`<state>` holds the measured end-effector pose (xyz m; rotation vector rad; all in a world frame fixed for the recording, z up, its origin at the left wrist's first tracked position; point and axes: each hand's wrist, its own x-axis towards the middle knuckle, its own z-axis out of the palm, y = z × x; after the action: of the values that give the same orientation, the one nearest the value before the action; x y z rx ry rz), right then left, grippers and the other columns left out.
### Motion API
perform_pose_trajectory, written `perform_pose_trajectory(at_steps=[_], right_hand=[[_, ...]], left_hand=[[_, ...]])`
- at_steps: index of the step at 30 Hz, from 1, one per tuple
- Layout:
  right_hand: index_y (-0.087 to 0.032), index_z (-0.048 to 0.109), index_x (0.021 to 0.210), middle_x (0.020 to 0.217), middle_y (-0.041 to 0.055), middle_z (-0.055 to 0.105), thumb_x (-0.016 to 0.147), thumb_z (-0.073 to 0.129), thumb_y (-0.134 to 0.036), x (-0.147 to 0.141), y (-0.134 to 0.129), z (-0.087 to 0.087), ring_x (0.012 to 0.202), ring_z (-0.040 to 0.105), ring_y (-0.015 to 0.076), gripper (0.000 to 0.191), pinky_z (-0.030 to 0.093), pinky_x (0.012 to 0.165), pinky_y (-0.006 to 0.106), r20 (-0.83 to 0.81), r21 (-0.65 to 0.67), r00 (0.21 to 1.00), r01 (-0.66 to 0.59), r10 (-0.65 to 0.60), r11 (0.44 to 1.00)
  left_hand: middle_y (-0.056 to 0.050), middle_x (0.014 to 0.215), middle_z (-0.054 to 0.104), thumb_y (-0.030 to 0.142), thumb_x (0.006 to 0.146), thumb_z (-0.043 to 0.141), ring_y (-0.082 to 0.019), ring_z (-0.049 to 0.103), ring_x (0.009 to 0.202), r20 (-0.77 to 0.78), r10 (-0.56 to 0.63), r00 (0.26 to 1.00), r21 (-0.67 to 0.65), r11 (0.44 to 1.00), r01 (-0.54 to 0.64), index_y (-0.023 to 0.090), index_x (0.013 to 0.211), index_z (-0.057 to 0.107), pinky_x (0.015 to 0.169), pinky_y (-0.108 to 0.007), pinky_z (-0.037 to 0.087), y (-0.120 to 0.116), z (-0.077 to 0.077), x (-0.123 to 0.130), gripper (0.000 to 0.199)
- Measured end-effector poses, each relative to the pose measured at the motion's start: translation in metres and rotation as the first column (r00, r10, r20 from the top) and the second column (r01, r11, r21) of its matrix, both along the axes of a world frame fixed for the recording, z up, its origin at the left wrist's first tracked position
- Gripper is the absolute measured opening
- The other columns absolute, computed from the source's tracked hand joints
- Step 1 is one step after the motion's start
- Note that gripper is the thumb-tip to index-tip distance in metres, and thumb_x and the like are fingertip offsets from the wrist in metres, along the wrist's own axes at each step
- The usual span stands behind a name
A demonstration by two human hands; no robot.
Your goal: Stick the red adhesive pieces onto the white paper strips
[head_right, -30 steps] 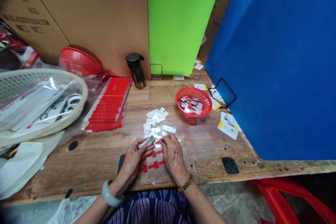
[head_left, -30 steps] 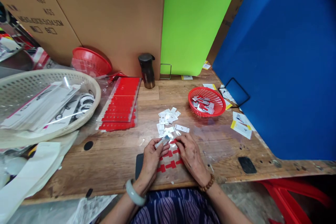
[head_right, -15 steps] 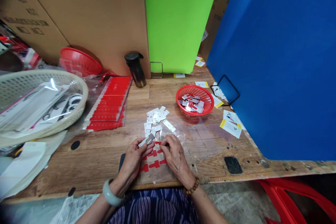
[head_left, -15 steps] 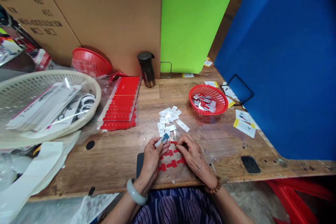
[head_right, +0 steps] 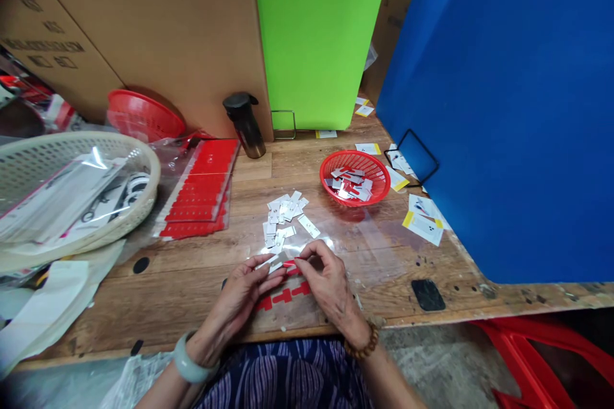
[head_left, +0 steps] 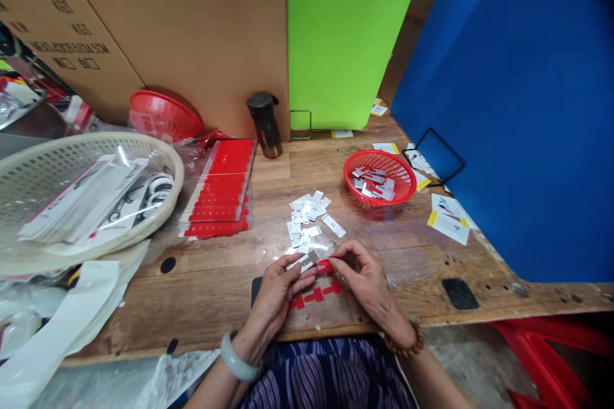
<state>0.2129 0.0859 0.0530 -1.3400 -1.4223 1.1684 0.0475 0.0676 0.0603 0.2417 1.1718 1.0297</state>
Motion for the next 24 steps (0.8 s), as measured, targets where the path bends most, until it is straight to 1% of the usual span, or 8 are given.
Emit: perform_pose_trajectory(at_steps=[4, 10, 14, 19, 24], right_hand=[[-0.020, 0.056, 0.071, 0.070, -0.0013, 0.058, 0.078, 0.058, -0.023, -0.006, -0.001, 0.006, 0.068, 0.054, 0.0140, 0.008, 0.043, 0.065, 0.025, 0.064, 0.061, 0.997, -0.040, 0.036, 0.997], [-0.019, 0.056, 0.071, 0.068, -0.0024, 0.057, 0.080, 0.055, -0.020, -0.014, -0.006, 0.008, 0.066, 0.053, 0.0130, 0.009, 0.042, 0.064, 0.024, 0.086, 0.042, 0.992, -0.098, 0.094, 0.994], [-0.020, 0.055, 0.071, 0.067, -0.0033, 0.056, 0.081, 0.053, -0.018, -0.015, -0.008, 0.011, 0.064, 0.052, 0.0120, 0.010, 0.041, 0.062, 0.023, 0.076, 0.025, 0.992, -0.099, 0.097, 0.995], [-0.020, 0.055, 0.071, 0.067, -0.0031, 0.056, 0.080, 0.052, -0.019, -0.015, -0.008, 0.010, 0.064, 0.052, 0.0121, 0.010, 0.041, 0.061, 0.023, 0.070, 0.040, 0.994, -0.088, 0.085, 0.995], [-0.020, 0.054, 0.071, 0.068, -0.0036, 0.056, 0.080, 0.052, -0.017, -0.016, -0.008, 0.008, 0.065, 0.052, 0.0121, 0.010, 0.041, 0.063, 0.023, 0.070, 0.038, 0.994, -0.088, 0.085, 0.995]], left_hand=[[-0.012, 0.083, 0.071, 0.003, 0.076, 0.060, -0.019, 0.071, 0.073, 0.046, -0.015, 0.999, 0.007, 1.000, 0.015, 0.009, 0.096, 0.058, 0.072, -0.026, 0.057, -0.006, 0.007, 0.000, 0.021], [-0.013, 0.086, 0.072, 0.008, 0.078, 0.061, -0.018, 0.071, 0.073, 0.045, -0.043, 0.998, 0.028, 0.999, 0.042, 0.009, 0.097, 0.058, 0.073, -0.025, 0.057, -0.010, 0.006, -0.001, 0.019], [-0.012, 0.083, 0.072, 0.010, 0.078, 0.063, -0.016, 0.070, 0.070, 0.040, -0.050, 0.998, 0.031, 0.998, 0.048, 0.009, 0.096, 0.059, 0.071, -0.023, 0.057, -0.010, 0.006, 0.001, 0.019], [-0.012, 0.081, 0.072, 0.011, 0.076, 0.066, -0.017, 0.071, 0.071, 0.036, -0.063, 0.997, 0.026, 0.998, 0.062, 0.008, 0.098, 0.059, 0.071, -0.024, 0.057, -0.010, 0.006, 0.002, 0.023], [-0.013, 0.082, 0.072, 0.009, 0.079, 0.062, -0.017, 0.071, 0.071, 0.035, -0.057, 0.998, 0.021, 0.998, 0.056, 0.008, 0.099, 0.059, 0.070, -0.024, 0.057, -0.009, 0.006, 0.002, 0.020]])
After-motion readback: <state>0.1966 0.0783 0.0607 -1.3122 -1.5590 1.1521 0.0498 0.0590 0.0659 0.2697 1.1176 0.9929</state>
